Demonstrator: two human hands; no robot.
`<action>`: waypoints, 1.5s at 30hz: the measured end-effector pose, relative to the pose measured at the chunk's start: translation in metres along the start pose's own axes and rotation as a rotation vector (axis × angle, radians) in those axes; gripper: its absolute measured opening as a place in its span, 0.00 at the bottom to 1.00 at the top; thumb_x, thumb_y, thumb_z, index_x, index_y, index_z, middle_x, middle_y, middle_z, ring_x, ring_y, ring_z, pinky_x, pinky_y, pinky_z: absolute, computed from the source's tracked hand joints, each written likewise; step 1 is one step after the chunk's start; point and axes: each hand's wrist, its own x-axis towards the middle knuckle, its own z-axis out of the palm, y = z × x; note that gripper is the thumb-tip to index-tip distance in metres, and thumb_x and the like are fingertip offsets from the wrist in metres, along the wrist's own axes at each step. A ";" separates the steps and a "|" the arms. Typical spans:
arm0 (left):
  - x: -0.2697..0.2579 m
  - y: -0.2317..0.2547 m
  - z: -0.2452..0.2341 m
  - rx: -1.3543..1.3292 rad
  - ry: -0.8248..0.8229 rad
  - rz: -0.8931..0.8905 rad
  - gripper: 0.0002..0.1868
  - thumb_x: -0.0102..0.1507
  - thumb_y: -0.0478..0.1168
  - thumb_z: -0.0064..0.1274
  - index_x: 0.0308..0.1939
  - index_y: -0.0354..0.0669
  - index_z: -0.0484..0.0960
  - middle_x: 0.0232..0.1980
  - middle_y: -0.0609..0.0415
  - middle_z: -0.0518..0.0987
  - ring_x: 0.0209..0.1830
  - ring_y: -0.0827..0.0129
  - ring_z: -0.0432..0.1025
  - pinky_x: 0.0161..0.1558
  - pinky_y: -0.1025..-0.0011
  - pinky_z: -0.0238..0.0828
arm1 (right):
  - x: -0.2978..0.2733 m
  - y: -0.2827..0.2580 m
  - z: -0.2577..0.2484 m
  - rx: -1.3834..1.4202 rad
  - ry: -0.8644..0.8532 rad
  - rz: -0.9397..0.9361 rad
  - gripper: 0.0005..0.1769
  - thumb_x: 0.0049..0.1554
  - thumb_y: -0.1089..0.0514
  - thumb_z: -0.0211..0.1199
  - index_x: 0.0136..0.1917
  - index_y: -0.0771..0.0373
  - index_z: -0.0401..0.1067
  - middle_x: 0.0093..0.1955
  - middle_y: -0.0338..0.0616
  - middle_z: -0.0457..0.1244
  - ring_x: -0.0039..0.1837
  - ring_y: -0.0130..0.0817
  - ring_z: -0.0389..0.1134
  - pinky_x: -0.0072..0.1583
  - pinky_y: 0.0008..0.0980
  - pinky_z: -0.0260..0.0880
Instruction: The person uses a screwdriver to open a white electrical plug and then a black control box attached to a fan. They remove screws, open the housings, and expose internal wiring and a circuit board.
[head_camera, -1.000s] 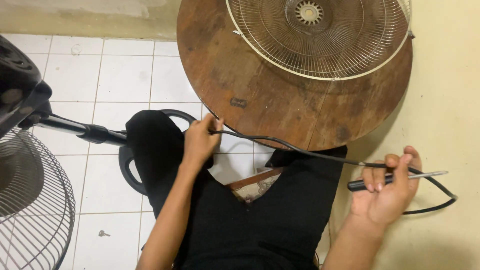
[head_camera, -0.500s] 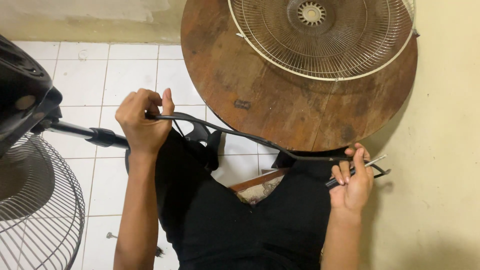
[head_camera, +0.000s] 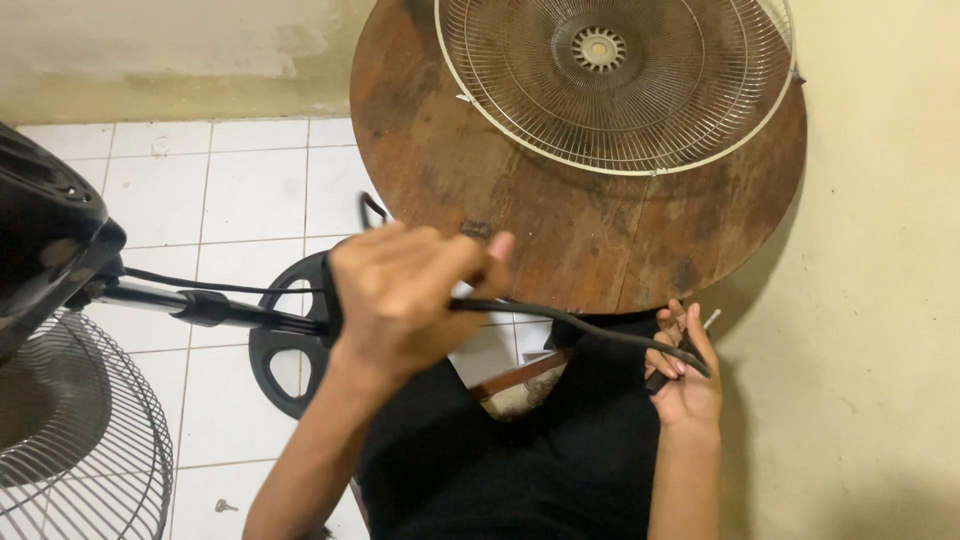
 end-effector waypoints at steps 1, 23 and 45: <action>0.001 0.014 0.007 -0.041 -0.035 -0.003 0.23 0.65 0.35 0.63 0.18 0.49 0.69 0.13 0.63 0.62 0.11 0.75 0.55 0.19 0.70 0.48 | 0.000 -0.002 -0.002 0.057 -0.023 0.036 0.17 0.71 0.51 0.56 0.60 0.70 0.68 0.49 0.45 0.67 0.29 0.18 0.50 0.30 0.17 0.50; -0.055 0.065 0.100 -0.283 -0.323 -0.011 0.10 0.56 0.40 0.65 0.34 0.43 0.78 0.24 0.57 0.76 0.26 0.66 0.73 0.33 0.65 0.62 | -0.045 -0.025 0.032 0.040 0.053 -0.121 0.06 0.71 0.61 0.52 0.60 0.64 0.67 0.53 0.39 0.68 0.27 0.15 0.49 0.28 0.14 0.49; -0.140 -0.162 0.064 0.057 -0.207 -0.853 0.13 0.64 0.42 0.61 0.42 0.41 0.73 0.21 0.51 0.78 0.19 0.57 0.74 0.24 0.62 0.65 | -0.003 0.001 -0.010 -0.011 -0.111 -0.226 0.07 0.75 0.61 0.50 0.63 0.61 0.67 0.53 0.39 0.65 0.31 0.19 0.51 0.34 0.19 0.53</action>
